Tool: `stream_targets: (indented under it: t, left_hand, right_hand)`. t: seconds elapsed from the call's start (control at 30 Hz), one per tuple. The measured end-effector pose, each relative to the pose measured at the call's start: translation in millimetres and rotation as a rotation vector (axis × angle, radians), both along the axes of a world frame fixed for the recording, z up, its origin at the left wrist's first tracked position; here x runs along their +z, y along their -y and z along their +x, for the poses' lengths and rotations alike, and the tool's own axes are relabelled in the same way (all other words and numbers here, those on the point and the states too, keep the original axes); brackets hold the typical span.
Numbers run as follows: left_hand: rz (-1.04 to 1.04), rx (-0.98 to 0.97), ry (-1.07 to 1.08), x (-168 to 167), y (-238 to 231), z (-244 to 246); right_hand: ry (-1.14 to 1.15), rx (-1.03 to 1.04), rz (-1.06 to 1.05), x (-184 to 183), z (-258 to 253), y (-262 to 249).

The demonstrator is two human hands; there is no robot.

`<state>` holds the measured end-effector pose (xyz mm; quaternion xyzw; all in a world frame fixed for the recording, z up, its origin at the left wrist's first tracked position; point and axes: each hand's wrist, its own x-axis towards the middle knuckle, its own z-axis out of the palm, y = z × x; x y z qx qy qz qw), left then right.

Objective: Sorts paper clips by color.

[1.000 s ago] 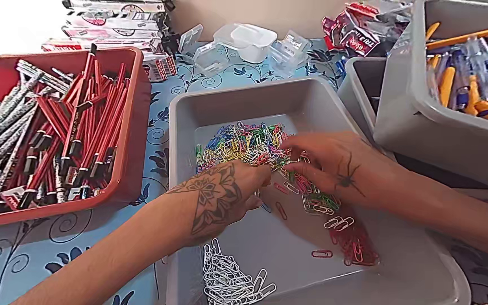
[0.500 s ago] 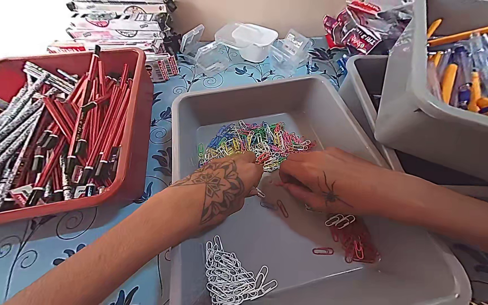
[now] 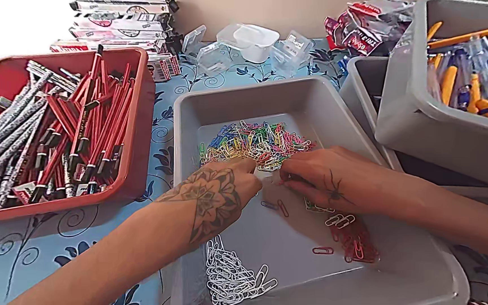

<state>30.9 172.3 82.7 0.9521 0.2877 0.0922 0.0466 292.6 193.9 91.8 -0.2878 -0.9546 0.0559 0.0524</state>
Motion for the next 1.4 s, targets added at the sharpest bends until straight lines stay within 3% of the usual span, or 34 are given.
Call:
stream_targets:
  t: [0.17, 0.3, 0.4, 0.53, 0.57, 0.63, 0.77, 0.97, 1.17, 1.3, 1.4]
  left_hand:
    - [-0.014, 0.042, -0.132, 2.6, 35.9, -12.1]
    - [-0.134, -0.106, -0.030, 8.0, 45.2, -21.5]
    - [-0.139, -0.122, 0.079, 8.1, 44.7, -18.2]
    - [0.035, 0.015, 0.107, 0.7, 37.6, -3.0]
    - [0.020, 0.071, 0.057, 4.7, 36.4, 2.8]
    - [-0.203, 0.196, -0.159, 25.7, 34.1, 15.3]
    - [-0.049, 0.086, -0.094, 3.1, 24.1, 5.6]
    - [0.043, 0.207, -0.176, -1.3, 20.5, 11.4]
    - [0.071, 0.254, 0.093, -4.3, 15.8, 4.8]
    - [0.050, 0.219, 0.180, -4.8, 16.9, 0.5]
    - [0.082, 0.182, 0.133, -6.8, 25.4, -0.4]
  right_hand:
    - [-0.028, 0.015, -0.017, 1.0, -0.9, -1.4]
    - [-0.137, 0.035, -0.203, 4.8, -3.7, -3.0]
    - [-0.131, 0.007, -0.074, 11.9, -2.0, 1.2]
    - [-0.014, 0.071, -0.029, 6.8, 0.1, 10.3]
    - [0.006, 0.099, -0.029, 3.8, -1.2, 13.5]
    - [0.034, 0.112, -0.024, 4.0, -3.2, 18.4]
    - [-0.018, 0.009, 0.033, 12.1, 1.0, 21.4]
    - [0.068, -0.016, 0.026, 2.4, -0.2, 40.7]
    - [-0.019, 0.146, -0.164, 9.0, -22.9, 39.5]
    - [-0.023, 0.072, -0.026, 14.6, -13.1, 34.6]
    - [0.096, -0.027, 0.016, 14.2, 3.6, 41.2]
